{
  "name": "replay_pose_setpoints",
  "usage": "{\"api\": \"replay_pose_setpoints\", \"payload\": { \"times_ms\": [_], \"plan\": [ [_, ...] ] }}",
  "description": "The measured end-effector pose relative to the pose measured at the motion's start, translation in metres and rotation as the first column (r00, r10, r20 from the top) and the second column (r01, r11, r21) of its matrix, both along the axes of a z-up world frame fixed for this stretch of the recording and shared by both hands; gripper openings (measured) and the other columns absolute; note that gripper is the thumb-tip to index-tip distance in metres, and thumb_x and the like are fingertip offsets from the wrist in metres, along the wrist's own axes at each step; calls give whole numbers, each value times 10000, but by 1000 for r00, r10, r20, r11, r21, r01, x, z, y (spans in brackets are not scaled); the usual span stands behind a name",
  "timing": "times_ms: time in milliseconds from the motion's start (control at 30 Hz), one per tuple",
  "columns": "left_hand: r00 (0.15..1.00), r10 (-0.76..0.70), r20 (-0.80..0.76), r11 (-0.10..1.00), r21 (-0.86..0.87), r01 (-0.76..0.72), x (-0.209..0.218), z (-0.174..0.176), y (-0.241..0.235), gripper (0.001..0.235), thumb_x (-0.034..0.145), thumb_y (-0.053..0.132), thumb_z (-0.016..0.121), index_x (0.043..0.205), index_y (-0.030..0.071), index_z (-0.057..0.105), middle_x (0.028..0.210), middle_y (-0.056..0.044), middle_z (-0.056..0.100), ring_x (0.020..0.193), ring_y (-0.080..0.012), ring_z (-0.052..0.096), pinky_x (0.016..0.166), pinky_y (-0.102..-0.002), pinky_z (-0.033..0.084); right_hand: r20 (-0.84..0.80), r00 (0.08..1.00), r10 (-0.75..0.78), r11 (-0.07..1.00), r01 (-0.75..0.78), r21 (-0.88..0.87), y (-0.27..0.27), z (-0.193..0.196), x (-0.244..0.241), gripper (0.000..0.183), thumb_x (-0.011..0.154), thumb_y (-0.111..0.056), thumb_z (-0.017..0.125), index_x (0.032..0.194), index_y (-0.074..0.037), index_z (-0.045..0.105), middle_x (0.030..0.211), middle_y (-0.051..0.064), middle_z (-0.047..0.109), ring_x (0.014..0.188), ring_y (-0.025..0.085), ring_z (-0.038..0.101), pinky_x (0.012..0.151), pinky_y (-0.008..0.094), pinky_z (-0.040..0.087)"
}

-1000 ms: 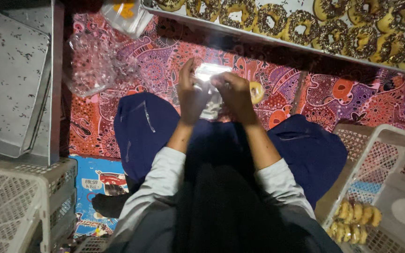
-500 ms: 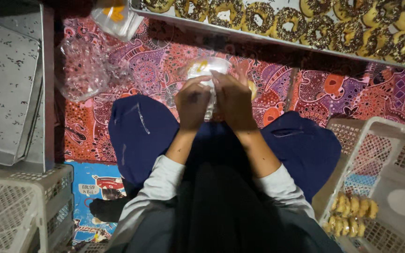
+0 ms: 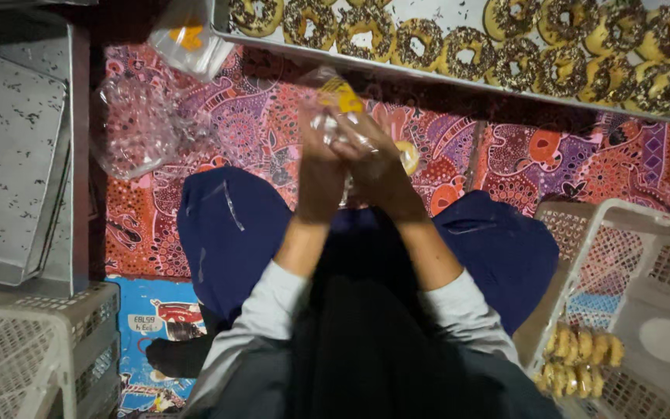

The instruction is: The person sits on a patterned floor mat and repeatedly picks donuts from metal trays, places them into small clear plastic bags, and sets the filled bags into a white plastic crate. The person handles both plain and chocolate-sprinkled donuts.

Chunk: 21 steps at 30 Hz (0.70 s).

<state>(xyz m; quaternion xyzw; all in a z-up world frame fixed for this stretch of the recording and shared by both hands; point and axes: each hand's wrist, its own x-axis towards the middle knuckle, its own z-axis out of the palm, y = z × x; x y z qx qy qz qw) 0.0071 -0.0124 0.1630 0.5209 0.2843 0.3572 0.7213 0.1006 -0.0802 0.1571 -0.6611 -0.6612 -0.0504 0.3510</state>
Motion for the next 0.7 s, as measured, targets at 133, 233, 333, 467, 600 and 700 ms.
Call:
{"api": "replay_pose_setpoints", "payload": {
  "times_ms": [133,233,333,467,600,700],
  "plan": [
    [924,197,327,822,-569,26,-6,-28,37,189,1028,0,700,1178,31,590,1130,-152,617,995,-262,633,958,-446,519,-449,864,228,956,-287,-67,0,29,25,293,969,-148,681,1248,-63,713,1288,137,744,1257,304,690,1213,569,391],
    [805,266,531,847,-527,68,-9,-41,60,164,1029,-47,742,1089,38,614,1118,-132,614,1032,-254,612,1055,-479,522,-572,809,-136,985,48,-167,8,61,84,79,1005,-182,771,1055,-122,783,1020,126,791,975,223,777,884,427,647],
    [813,396,427,659,-749,72,-7,-43,77,163,987,159,732,1123,113,655,1077,-66,683,1030,-252,644,1020,-492,523,39,931,-363,783,328,-529,9,76,156,739,820,-243,859,1492,-83,596,1319,212,650,1243,360,572,1140,559,373],
    [794,440,419,503,-848,168,-8,-39,76,361,950,403,700,1077,67,665,958,-148,707,984,-356,656,1051,-581,511,204,975,-89,763,198,-615,30,51,202,922,677,-261,908,1504,-70,547,1528,248,477,1400,446,391,1168,627,194],
    [807,391,442,504,-837,215,-13,-43,82,462,933,502,596,1136,96,683,1036,-198,717,1111,-415,634,1074,-599,459,-30,964,-265,675,163,-720,35,54,199,715,808,-280,822,1469,-120,601,1404,174,633,1320,397,554,1244,521,293],
    [760,532,374,392,-904,170,-17,-51,89,538,975,524,529,1193,47,652,1126,-249,686,1205,-452,597,1112,-612,445,-339,892,-301,839,79,-538,10,76,167,717,854,-277,841,1476,-54,561,1378,170,646,1297,347,606,1210,484,407]
  ]
}}
